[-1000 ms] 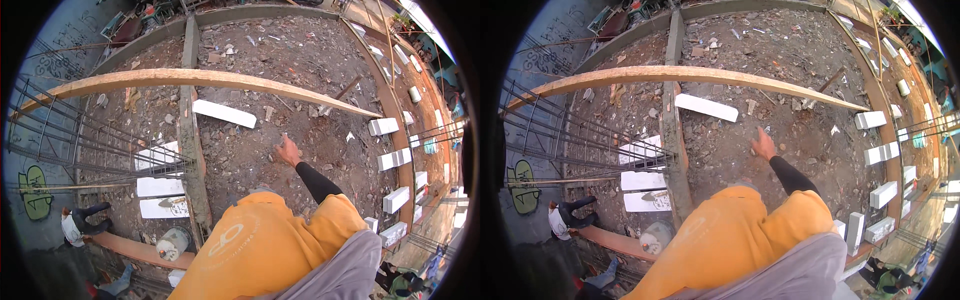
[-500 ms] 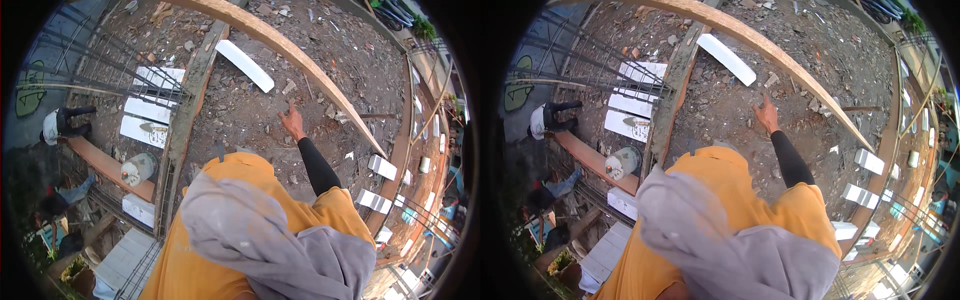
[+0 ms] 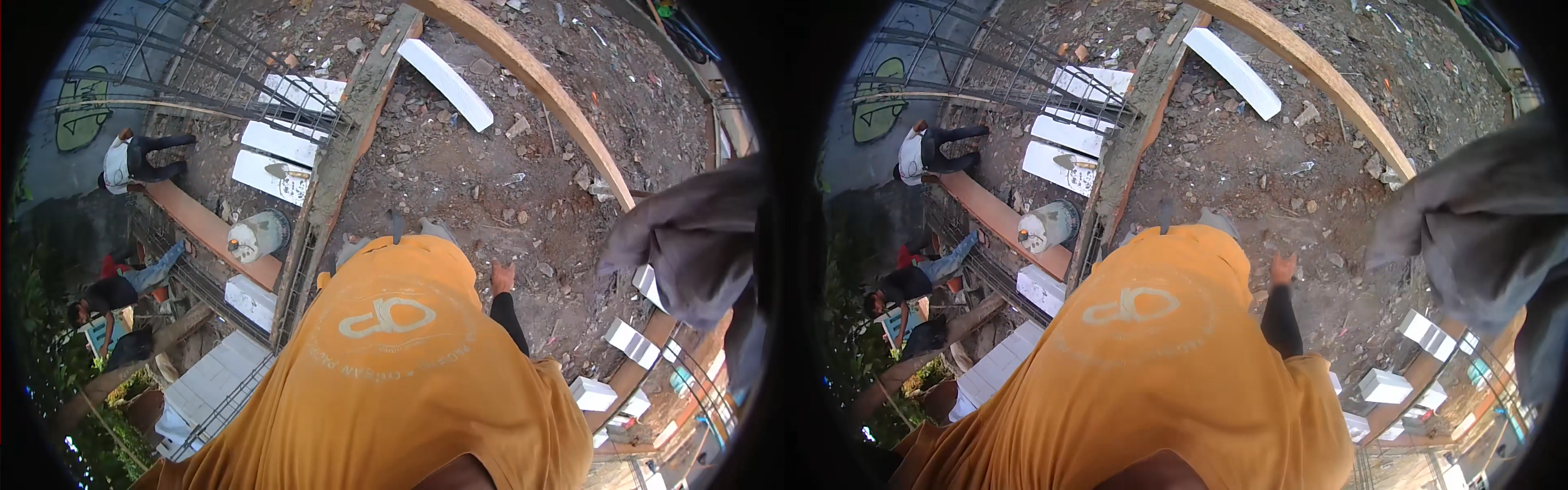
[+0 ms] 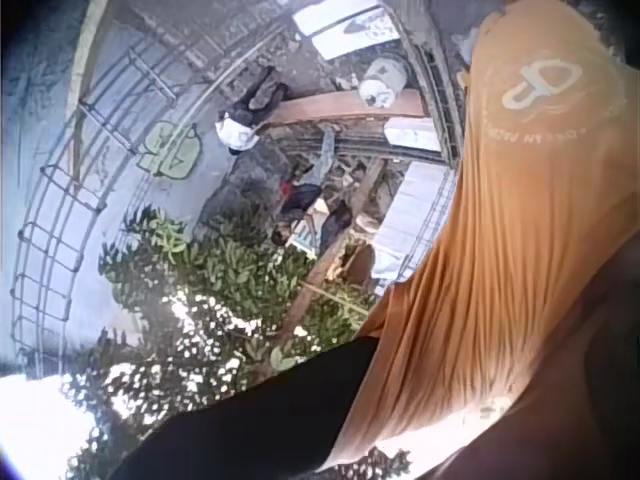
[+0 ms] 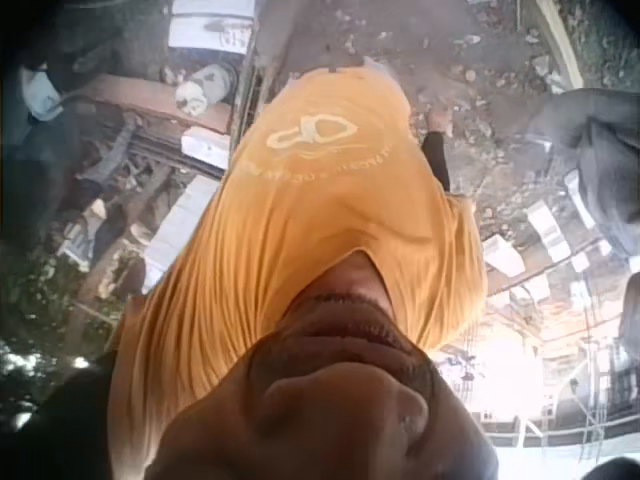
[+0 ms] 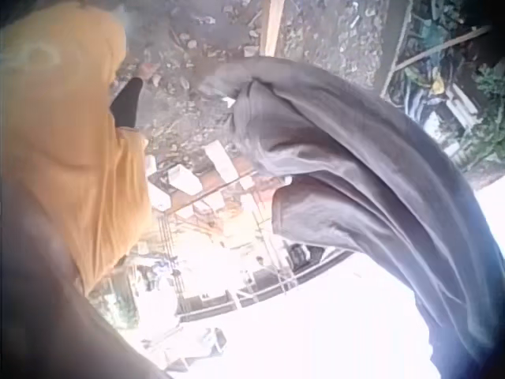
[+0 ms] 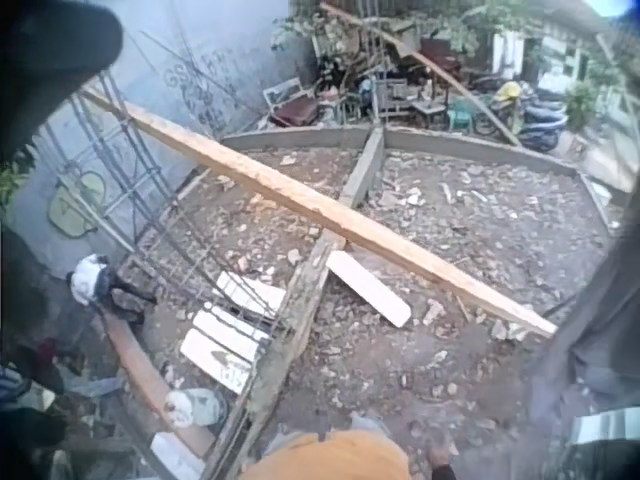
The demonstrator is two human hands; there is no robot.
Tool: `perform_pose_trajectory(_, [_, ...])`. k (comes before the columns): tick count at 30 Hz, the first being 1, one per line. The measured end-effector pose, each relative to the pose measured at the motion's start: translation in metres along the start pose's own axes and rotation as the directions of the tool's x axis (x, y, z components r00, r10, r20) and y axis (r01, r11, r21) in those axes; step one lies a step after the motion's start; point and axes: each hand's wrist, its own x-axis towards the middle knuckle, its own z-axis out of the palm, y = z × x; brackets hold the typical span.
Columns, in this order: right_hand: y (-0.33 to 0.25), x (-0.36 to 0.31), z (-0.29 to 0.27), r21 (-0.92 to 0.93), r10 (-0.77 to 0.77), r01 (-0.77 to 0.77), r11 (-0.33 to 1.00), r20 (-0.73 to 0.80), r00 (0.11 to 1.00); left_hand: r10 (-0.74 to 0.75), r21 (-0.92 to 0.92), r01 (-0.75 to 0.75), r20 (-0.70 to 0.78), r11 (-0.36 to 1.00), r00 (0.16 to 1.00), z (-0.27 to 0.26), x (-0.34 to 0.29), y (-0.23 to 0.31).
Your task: The person fills a curved wooden formwork with wet cement mortar using a small bucket and a trowel, spreading the mixture evenly around the internal rebar structure.
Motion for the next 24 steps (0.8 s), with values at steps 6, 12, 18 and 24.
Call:
perform_pose_trajectory(6, [0.013, -0.15, -0.037, 0.387, 0.66, -0.632, 0.672, 0.075, 0.748, 0.178, 0.135, -0.168, -0.063, 0.976, 0.982, -0.038, 0.046, 0.028])
perform_pose_trajectory(12, [0.034, -0.188, -0.048, 0.329, 0.623, -0.6, 0.729, 0.043, 0.781, 0.549, 0.17, -0.522, -0.251, 0.836, 0.797, -0.098, 0.15, 0.096])
perform_pose_trajectory(18, [-0.006, -0.143, -0.052, 0.603, 0.638, -0.55, 0.578, 0.086, 0.765, 0.751, 0.288, -0.701, -0.376, 0.652, 0.544, -0.123, 0.2, 0.17])
perform_pose_trajectory(24, [-0.004, -0.08, -0.063, 0.532, 0.525, -0.425, 0.732, -0.044, 0.85, 0.695, 0.192, -0.674, -0.325, 0.713, 0.642, -0.02, 0.161, 0.136])
